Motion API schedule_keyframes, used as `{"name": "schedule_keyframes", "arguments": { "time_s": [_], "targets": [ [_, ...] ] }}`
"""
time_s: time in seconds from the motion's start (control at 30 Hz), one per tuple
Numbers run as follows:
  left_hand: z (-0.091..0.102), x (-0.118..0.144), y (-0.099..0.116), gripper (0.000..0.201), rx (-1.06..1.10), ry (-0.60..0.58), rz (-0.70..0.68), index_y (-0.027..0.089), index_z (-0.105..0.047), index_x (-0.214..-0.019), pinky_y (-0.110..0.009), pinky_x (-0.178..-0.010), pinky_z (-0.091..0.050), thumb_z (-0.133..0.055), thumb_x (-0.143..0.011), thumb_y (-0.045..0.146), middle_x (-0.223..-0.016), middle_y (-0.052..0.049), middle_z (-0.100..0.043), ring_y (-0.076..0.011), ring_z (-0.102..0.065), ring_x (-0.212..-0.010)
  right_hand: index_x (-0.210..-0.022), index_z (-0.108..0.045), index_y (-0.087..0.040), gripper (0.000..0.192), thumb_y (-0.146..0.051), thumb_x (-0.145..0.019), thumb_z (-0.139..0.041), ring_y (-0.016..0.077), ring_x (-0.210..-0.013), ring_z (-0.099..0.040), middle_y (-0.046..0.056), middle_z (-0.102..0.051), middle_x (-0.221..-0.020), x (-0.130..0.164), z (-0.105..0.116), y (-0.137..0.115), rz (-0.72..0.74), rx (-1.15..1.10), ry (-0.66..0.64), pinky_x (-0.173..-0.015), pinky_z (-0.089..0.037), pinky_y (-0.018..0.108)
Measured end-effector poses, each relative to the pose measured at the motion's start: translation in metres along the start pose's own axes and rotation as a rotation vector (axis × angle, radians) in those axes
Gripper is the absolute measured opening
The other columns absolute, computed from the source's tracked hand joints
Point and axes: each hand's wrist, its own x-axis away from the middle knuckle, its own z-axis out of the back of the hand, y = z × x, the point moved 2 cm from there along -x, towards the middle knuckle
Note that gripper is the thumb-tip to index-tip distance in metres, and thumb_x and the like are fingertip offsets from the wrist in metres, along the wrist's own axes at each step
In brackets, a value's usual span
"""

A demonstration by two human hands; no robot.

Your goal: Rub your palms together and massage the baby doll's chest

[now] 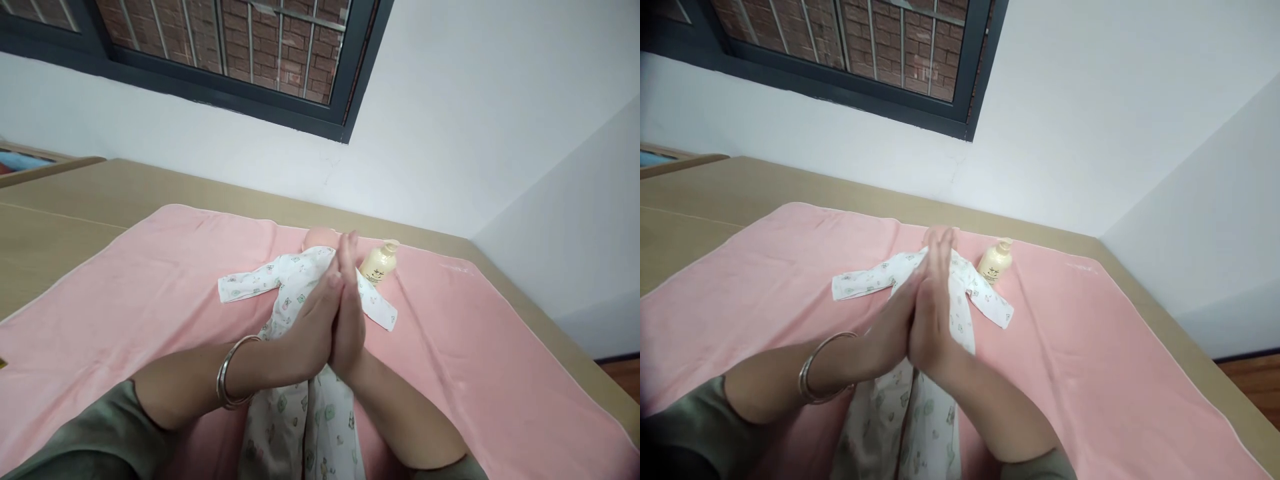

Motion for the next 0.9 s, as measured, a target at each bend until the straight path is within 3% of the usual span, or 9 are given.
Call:
{"name": "schedule_keyframes", "arguments": {
  "time_s": [0.17, 0.33, 0.43, 0.53, 0.63, 0.73, 0.83, 0.9],
  "targets": [
    [0.023, 0.0, 0.01, 0.06, -0.016, 0.074, -0.131, 0.032, -0.035, -0.157, -0.048, -0.132, -0.007, -0.021, -0.105, 0.057, -0.167, 0.003, -0.032, -0.0227, -0.002, -0.159, -0.16, 0.02, -0.031, 0.067, -0.056, -0.105, -0.008, 0.0262, -0.157, 0.012, -0.004, 0.008, -0.172, 0.033, -0.013, -0.016, 0.371, 0.158, -0.273, -0.13, -0.01, 0.059],
    [0.036, -0.002, 0.032, 0.059, 0.02, 0.211, -0.333, 0.04, -0.035, -0.155, -0.051, -0.132, -0.006, -0.026, -0.102, 0.065, -0.169, 0.01, -0.027, -0.0247, -0.001, -0.159, -0.152, 0.038, -0.026, 0.085, -0.053, -0.105, -0.028, 0.0303, -0.155, 0.018, -0.001, 0.032, -0.165, 0.044, -0.01, -0.038, 0.526, 0.148, -0.509, -0.13, -0.01, 0.057],
    [0.047, -0.017, 0.037, 0.054, 0.074, 0.319, -0.403, 0.046, -0.04, -0.15, -0.045, -0.133, -0.011, -0.029, -0.101, 0.065, -0.166, 0.014, -0.03, -0.0215, -0.007, -0.159, -0.154, 0.035, -0.024, 0.09, -0.053, -0.105, -0.035, 0.03, -0.157, 0.005, 0.004, 0.021, -0.169, 0.04, -0.003, -0.044, 0.56, 0.163, -0.56, -0.129, -0.021, 0.054],
    [0.056, -0.038, 0.027, 0.053, 0.132, 0.351, -0.302, 0.041, -0.042, -0.148, -0.043, -0.131, -0.022, -0.026, -0.102, 0.061, -0.163, 0.006, -0.039, -0.0205, -0.024, -0.156, -0.161, 0.017, -0.029, 0.081, -0.052, -0.104, -0.036, 0.0274, -0.158, -0.012, 0.003, -0.006, -0.173, 0.028, 0.009, -0.04, 0.573, 0.164, -0.452, -0.128, -0.025, 0.052],
    [0.055, -0.055, 0.007, 0.056, 0.169, 0.359, -0.165, 0.029, -0.045, -0.148, -0.044, -0.127, -0.031, -0.025, -0.103, 0.057, -0.16, -0.005, -0.044, -0.0223, -0.036, -0.152, -0.164, -0.007, -0.031, 0.068, -0.047, -0.105, -0.037, 0.0273, -0.156, -0.024, 0.003, -0.026, -0.169, 0.005, 0.024, -0.022, 0.464, 0.184, -0.261, -0.127, -0.027, 0.055],
    [0.046, -0.066, -0.017, 0.054, 0.071, 0.358, -0.058, 0.025, -0.049, -0.145, -0.044, -0.125, -0.031, -0.037, -0.102, 0.055, -0.161, -0.008, -0.043, -0.0241, -0.036, -0.152, -0.162, -0.021, -0.028, 0.064, -0.044, -0.104, -0.042, 0.0271, -0.153, -0.031, 0.007, -0.034, -0.165, -0.024, 0.037, 0.008, 0.228, 0.215, -0.134, -0.125, -0.03, 0.054],
    [0.039, -0.076, -0.041, 0.049, -0.121, 0.37, 0.003, 0.02, -0.053, -0.141, -0.043, -0.125, -0.031, -0.045, -0.1, 0.046, -0.157, -0.011, -0.048, -0.025, -0.04, -0.149, -0.162, -0.022, -0.024, 0.065, -0.038, -0.103, -0.043, 0.0266, -0.15, -0.038, 0.01, -0.043, -0.16, -0.048, 0.041, 0.038, -0.02, 0.29, -0.117, -0.122, -0.034, 0.051],
    [0.038, -0.083, -0.059, 0.045, -0.225, 0.397, 0.018, 0.018, -0.056, -0.138, -0.043, -0.122, -0.035, -0.044, -0.101, 0.04, -0.151, -0.013, -0.055, -0.0246, -0.048, -0.143, -0.158, -0.034, -0.018, 0.06, -0.03, -0.101, -0.042, 0.0277, -0.146, -0.044, 0.014, -0.049, -0.155, -0.055, 0.035, 0.055, -0.092, 0.425, -0.203, -0.12, -0.036, 0.049]
  ]
}}
